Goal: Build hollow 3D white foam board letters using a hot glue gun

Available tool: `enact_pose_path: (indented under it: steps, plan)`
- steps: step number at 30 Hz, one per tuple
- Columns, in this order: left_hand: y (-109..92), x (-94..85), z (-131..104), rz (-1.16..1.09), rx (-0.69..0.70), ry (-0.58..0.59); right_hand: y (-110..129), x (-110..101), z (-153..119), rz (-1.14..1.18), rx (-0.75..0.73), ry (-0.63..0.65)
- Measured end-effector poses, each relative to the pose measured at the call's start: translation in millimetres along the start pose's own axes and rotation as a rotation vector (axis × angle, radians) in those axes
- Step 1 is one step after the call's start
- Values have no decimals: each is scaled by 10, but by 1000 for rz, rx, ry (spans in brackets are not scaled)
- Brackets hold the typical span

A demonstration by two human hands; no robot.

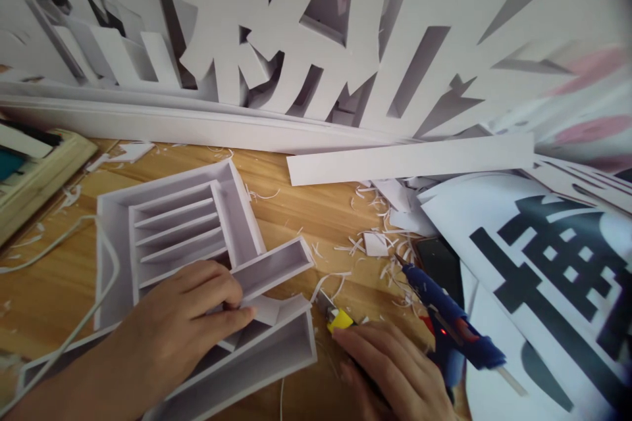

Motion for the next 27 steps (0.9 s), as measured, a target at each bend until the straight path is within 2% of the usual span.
enact_pose_path:
  steps: [5,18,27]
  plan:
    - [4,10,-13,-14,-3,20,-8,114,49,61,-40,60]
    - [-54,39,-6,95,36,41,-15,289,53,176,0,163]
    - [-52,43,-29,107,17,39,-31,290,61,190,16,144]
Point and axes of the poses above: each hand's wrist, its own z-axis towards the middle knuckle, its own x-axis out of the palm, y = z × x, the point moved 6 cm from there along z, towards the middle knuckle, and after that the axes turned 1 degree about x, right-handed, at the moved point
